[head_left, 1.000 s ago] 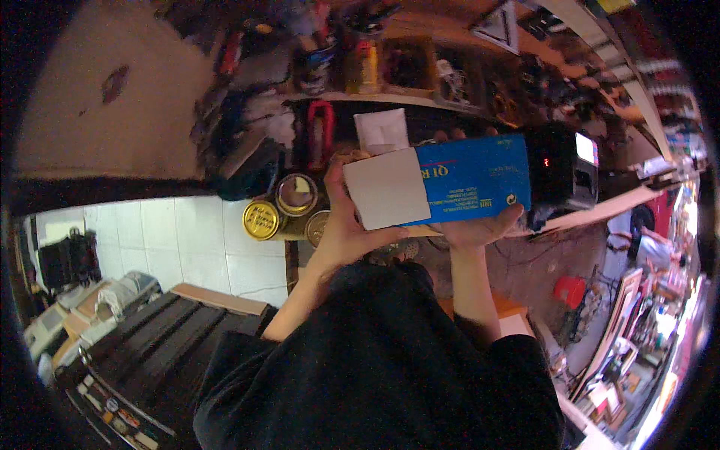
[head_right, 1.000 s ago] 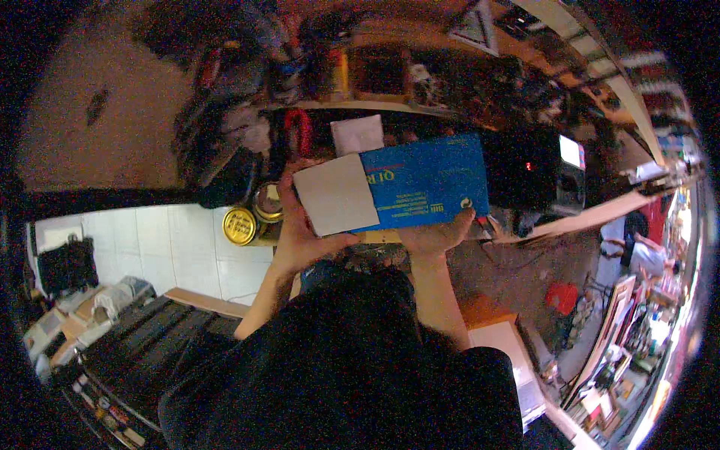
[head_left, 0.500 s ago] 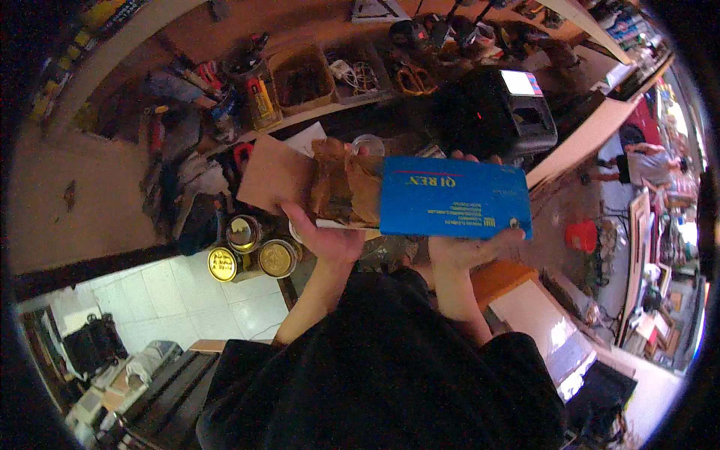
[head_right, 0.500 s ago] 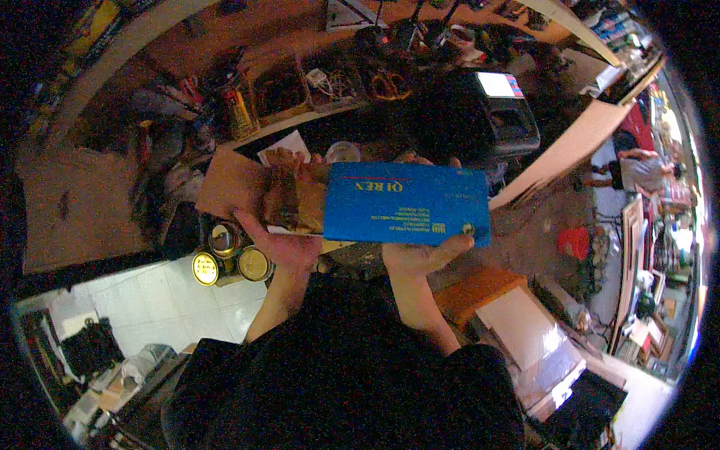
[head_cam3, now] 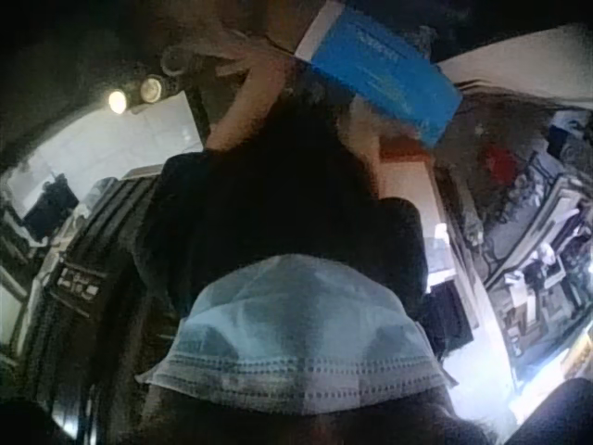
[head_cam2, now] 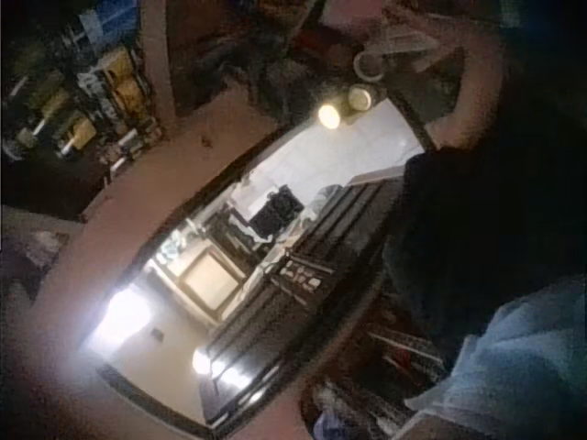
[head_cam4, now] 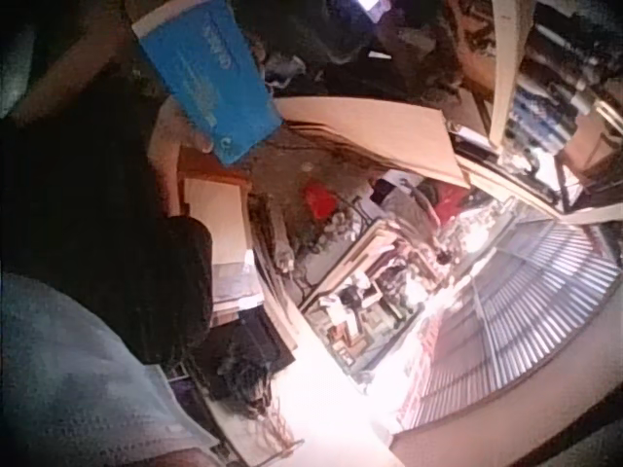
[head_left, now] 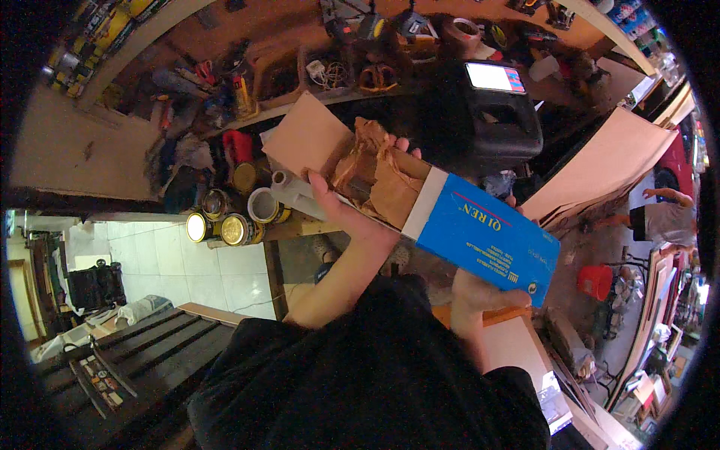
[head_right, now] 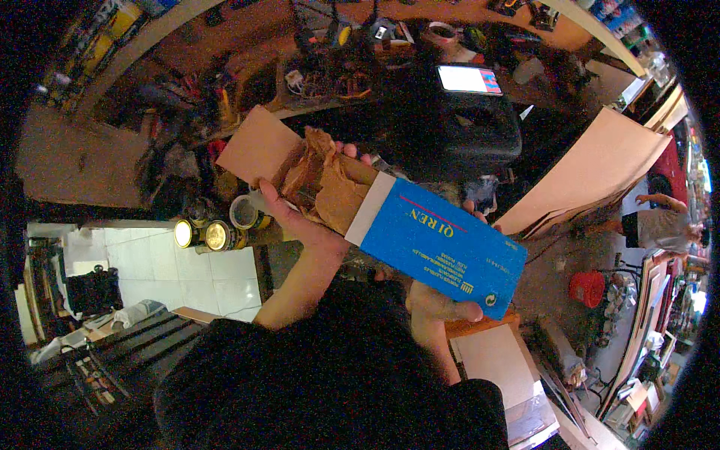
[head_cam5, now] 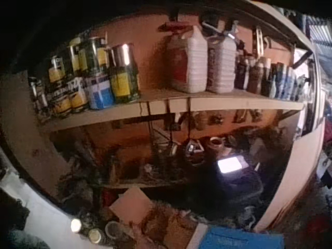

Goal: The person assembles a spray gun, then opens a paint can and pours paint into a container. The person handles a rag and a box during the process.

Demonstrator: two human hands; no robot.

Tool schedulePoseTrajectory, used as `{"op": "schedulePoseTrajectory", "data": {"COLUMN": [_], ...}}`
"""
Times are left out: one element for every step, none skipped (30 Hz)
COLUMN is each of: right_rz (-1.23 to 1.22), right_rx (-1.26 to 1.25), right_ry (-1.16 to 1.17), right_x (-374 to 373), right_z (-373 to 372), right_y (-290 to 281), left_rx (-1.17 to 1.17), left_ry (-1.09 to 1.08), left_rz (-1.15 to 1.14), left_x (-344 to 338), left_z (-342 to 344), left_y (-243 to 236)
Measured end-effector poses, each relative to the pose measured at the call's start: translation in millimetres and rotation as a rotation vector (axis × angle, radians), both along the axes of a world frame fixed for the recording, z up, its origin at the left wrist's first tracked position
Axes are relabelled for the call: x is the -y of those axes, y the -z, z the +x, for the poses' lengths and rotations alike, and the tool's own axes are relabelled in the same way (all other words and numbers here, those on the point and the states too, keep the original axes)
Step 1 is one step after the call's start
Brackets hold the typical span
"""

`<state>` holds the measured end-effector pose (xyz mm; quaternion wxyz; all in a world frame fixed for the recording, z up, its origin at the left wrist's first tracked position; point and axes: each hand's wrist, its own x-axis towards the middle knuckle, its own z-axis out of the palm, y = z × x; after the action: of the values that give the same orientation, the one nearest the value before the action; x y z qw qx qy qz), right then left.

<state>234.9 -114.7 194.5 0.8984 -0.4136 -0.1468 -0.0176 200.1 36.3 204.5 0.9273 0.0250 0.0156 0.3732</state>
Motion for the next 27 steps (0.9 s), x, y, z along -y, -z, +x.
{"op": "schedulePoseTrajectory", "data": {"right_rz": [-0.018, -0.033, -0.047, -0.065, -0.082, -0.314, -0.553, -0.743, -0.934, -1.062, -1.078, -1.103, -1.035, -0.965, -0.943, -0.953, -1.047, -1.098, -1.142, -1.233, -1.309, -1.320, -1.333, -1.380, -1.410, -1.437, -1.456], "right_rx": [-0.012, -0.026, -0.038, -0.049, -0.061, -0.135, -0.207, -0.160, -0.088, 0.110, 0.180, 0.250, 0.194, 0.142, 0.121, 0.096, 0.105, 0.266, 0.422, 0.656, 0.896, 0.993, 1.076, 1.148, 1.230, 1.315, 1.315], "right_ry": [0.034, 0.040, 0.044, 0.021, -0.002, -0.040, -0.069, -0.163, -0.225, -0.348, -0.357, -0.356, -0.238, -0.118, -0.002, 0.131, 0.271, 0.190, 0.101, -0.062, -0.240, -0.393, -0.545, -0.505, -0.470, -0.436, -0.516], "right_x": [5.9, 12.6, 19.0, 26.5, 33.4, 49.8, 76.1, 92.9, 113.9, 126.7, 138.2, 150.8, 172.1, 190.0, 184.6, 182.7, 161.8, 146.9, 129.9, 101.9, 68.4, 38.1, 17.3, 4.3, -8.6, -17.0, -21.2], "right_z": [1.5, 3.2, 5.2, 7.2, 7.2, 1.1, -11.9, -18.1, -22.5, -24.5, -16.8, -9.4, 9.6, 28.0, 35.0, 41.1, 46.0, 48.3, 50.9, 51.1, 50.6, 46.9, 42.7, 39.2, 36.9, 34.8, 34.8], "right_y": [-0.9, -0.1, 1.1, 7.1, 15.7, 39.0, 72.2, 78.4, 87.0, 84.0, 87.1, 87.3, 98.0, 106.1, 97.8, 78.8, 23.4, -8.9, -34.4, -58.3, -74.1, -76.3, -73.7, -71.6, -68.6, -66.8, -66.1], "left_rx": [-0.032, -0.064, -0.093, -0.119, -0.146, -0.087, -0.020, 0.037, 0.036, 0.024, 0.011, 0.047, 0.092, 0.139, 0.108, 0.091, 0.058, 0.061, 0.062, 0.064, 0.177, 0.187, 0.196, 0.154, 0.103, 0.000, 0.009], "left_ry": [0.001, 0.004, -0.001, -0.003, -0.005, 0.056, 0.124, 0.173, 0.215, 0.243, 0.270, 0.342, 0.414, 0.487, 0.504, 0.538, 0.558, 0.593, 0.628, 0.660, 0.720, 0.663, 0.616, 0.584, 0.545, 0.522, 0.520], "left_rz": [-0.005, -0.009, 0.020, 0.043, 0.066, 0.072, 0.070, 0.070, 0.081, 0.101, 0.121, 0.089, 0.044, -0.003, 0.055, 0.082, 0.114, 0.114, 0.114, 0.125, 0.192, 0.037, -0.123, -0.142, -0.155, -0.033, -0.027], "left_x": [13.9, 27.4, 43.1, 61.1, 71.8, 74.8, 74.9, 71.4, 69.4, 64.0, 58.1, 53.8, 51.0, 47.8, 44.0, 40.9, 36.8, 36.2, 36.1, 36.3, 35.9, 37.5, 40.7, 40.8, 39.7, 37.2, 33.7], "left_z": [8.2, 15.6, 21.2, 27.1, 30.7, 31.9, 29.4, 25.4, 27.2, 26.7, 25.5, 24.2, 22.4, 20.9, 15.5, 11.9, 4.3, -0.4, -5.2, -8.6, -11.1, -15.7, -18.6, -21.3, -25.4, -30.1, -34.6], "left_y": [-7.9, -12.1, -11.8, -10.5, -9.2, -5.3, 2.3, 6.2, 8.8, 9.0, 9.7, 11.4, 16.2, 21.4, 27.0, 33.8, 39.8, 40.1, 36.5, 36.8, 45.1, 49.1, 54.6, 55.7, 56.7, 55.3, 54.9]}}
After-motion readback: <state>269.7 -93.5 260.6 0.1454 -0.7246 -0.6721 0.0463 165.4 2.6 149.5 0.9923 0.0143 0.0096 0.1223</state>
